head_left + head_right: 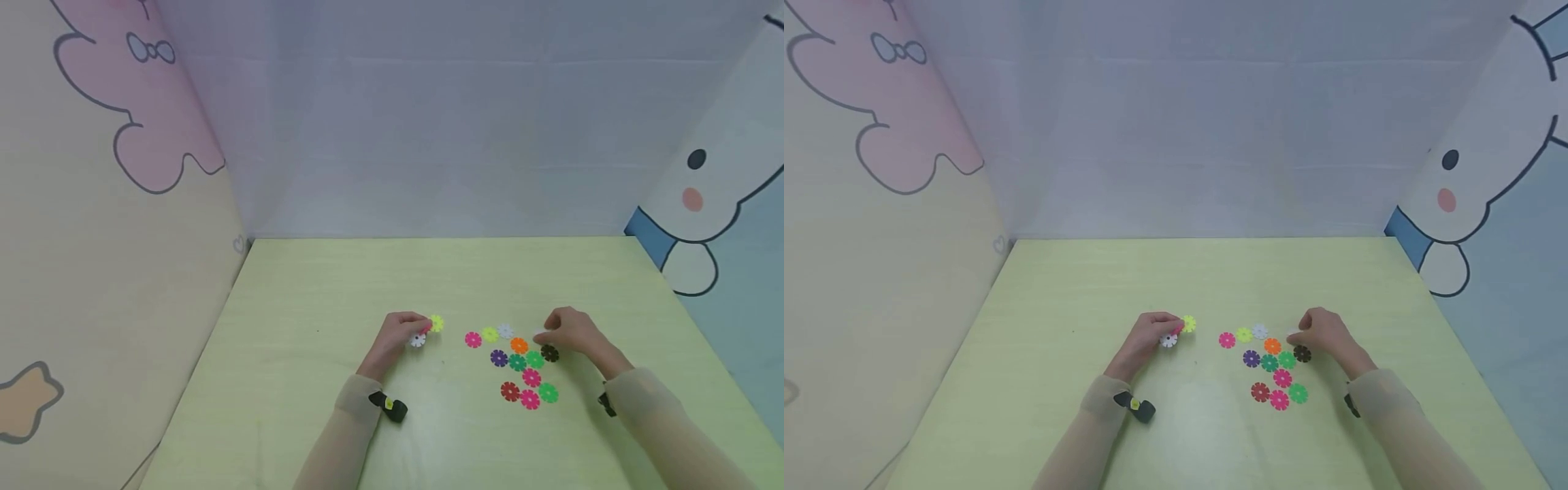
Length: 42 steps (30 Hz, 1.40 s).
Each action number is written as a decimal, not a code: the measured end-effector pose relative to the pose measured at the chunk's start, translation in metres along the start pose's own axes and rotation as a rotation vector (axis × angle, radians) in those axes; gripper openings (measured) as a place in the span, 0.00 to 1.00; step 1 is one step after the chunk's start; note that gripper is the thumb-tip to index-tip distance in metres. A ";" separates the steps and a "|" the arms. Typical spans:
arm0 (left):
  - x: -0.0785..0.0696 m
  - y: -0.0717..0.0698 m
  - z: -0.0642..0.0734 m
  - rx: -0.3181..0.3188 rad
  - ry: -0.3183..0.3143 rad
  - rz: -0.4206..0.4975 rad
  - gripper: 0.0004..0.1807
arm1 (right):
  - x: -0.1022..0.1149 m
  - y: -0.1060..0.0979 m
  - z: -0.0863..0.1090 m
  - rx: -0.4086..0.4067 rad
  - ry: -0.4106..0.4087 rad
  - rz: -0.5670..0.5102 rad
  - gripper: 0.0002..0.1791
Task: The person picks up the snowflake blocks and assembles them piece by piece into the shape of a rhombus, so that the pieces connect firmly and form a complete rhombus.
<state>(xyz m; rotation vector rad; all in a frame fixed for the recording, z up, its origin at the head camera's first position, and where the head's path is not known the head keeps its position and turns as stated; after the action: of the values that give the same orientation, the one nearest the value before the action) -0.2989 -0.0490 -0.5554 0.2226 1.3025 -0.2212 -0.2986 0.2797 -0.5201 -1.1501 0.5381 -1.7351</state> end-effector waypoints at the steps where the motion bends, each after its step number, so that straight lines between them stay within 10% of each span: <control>1: 0.000 0.000 0.000 0.000 0.000 0.000 0.11 | -0.001 0.000 0.000 0.002 0.004 -0.005 0.24; 23: 0.001 0.000 0.000 -0.008 -0.004 0.025 0.11 | 0.005 -0.008 -0.004 -0.097 -0.070 -0.051 0.11; 42: 0.000 0.001 0.003 -0.015 -0.027 0.016 0.11 | 0.068 -0.011 0.000 -0.238 -0.315 -0.136 0.10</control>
<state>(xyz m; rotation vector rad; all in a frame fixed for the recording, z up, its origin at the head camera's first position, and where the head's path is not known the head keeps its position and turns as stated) -0.2961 -0.0493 -0.5546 0.2168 1.2750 -0.1996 -0.3108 0.2250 -0.4801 -1.6280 0.4887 -1.5885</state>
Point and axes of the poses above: each hand's wrist, its own z-axis away from the middle knuckle, its own y-axis out of the palm, x = y × z, the point moved 10 cm from there along -z, towards the middle knuckle, and after that the axes turned 7 degrees about x, right-handed, at the moved point
